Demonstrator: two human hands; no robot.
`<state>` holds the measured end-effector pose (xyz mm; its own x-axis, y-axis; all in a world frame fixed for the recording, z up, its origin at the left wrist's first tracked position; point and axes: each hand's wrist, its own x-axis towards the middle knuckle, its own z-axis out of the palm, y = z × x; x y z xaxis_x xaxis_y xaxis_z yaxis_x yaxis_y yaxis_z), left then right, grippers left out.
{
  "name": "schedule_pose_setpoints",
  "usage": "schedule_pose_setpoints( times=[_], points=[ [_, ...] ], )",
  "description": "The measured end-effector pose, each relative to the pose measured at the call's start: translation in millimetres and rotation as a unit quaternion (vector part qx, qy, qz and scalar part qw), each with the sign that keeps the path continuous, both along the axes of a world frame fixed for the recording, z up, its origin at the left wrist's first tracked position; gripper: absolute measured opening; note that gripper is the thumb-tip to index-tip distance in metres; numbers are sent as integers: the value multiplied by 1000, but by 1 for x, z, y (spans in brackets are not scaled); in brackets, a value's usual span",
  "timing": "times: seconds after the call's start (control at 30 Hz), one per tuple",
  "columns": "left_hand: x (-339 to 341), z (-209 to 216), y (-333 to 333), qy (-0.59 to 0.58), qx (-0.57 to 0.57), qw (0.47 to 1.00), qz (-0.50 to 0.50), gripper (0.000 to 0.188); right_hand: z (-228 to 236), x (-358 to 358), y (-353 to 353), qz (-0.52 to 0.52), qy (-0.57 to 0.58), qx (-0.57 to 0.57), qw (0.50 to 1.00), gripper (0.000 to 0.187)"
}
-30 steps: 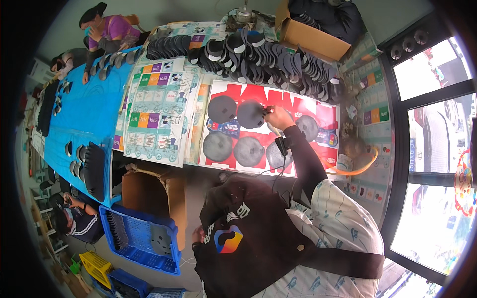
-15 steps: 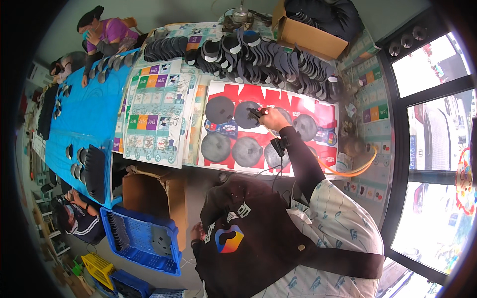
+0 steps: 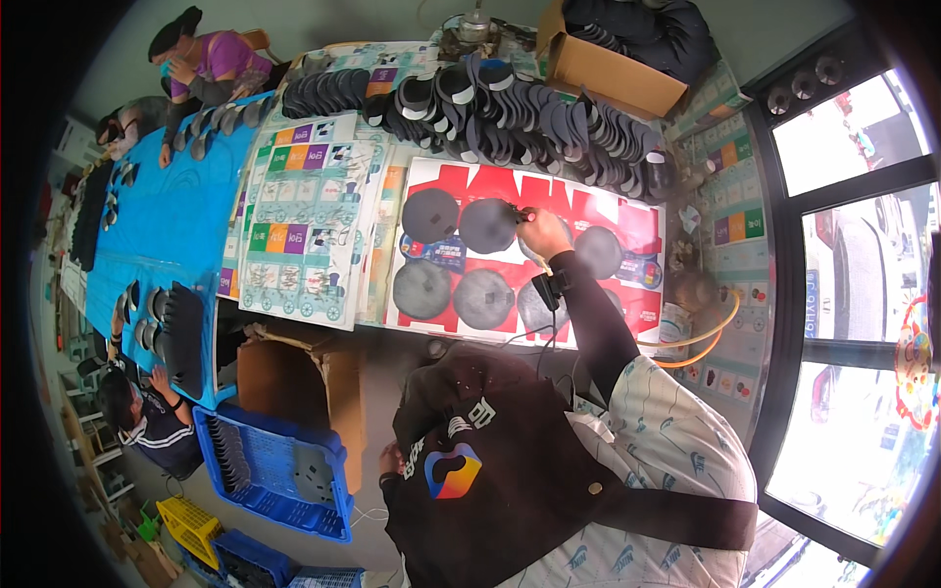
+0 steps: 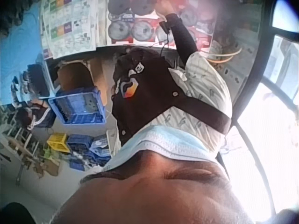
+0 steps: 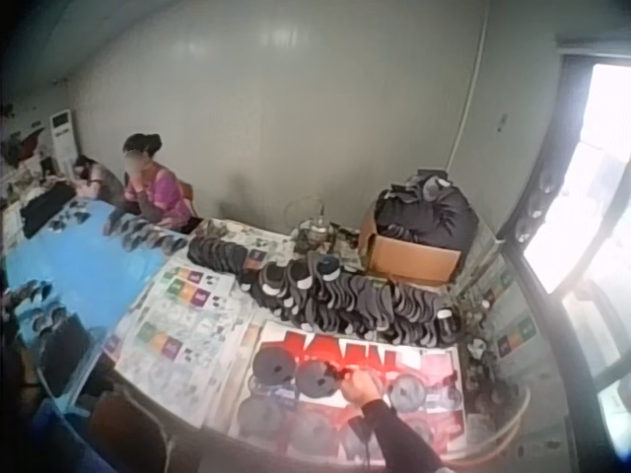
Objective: Applying adhesive or finish to circular shoe components and organizing them on a workbench.
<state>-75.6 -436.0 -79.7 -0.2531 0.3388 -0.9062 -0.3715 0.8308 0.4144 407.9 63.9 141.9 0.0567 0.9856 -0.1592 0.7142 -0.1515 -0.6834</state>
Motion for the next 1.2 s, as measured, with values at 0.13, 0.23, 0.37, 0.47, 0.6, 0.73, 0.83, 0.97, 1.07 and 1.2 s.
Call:
schedule_pose_setpoints(
  times=[0.13,0.23,0.37,0.47,0.6,0.73,0.83,0.97,1.07,1.2],
  points=[
    [5,6,11,-9,5,1000,1,26,-5,3,2,11,17,-32,999,28],
    [-2,4,2,-59,65,994,67,24,-21,2,5,64,13,9,998,21],
    [12,18,23,-46,33,993,101,22,-29,9,4,109,14,36,993,18],
    [18,31,32,12,17,997,75,21,-12,5,0,140,17,14,990,17],
    [6,3,5,-58,40,992,108,21,-2,0,0,139,23,-21,990,19],
    [-1,-16,-3,-83,67,988,108,22,-2,-1,-1,125,27,-26,991,18],
    [3,-14,6,-76,59,992,81,19,-7,6,1,139,-2,-69,988,27],
    [4,-11,7,-32,27,996,78,16,-8,4,0,142,16,-48,989,19],
    [7,-5,11,-5,12,998,64,15,10,-2,-5,119,49,-56,990,17],
    [3,-10,7,-30,31,996,84,15,-18,8,0,152,45,6,987,15]
  ],
)
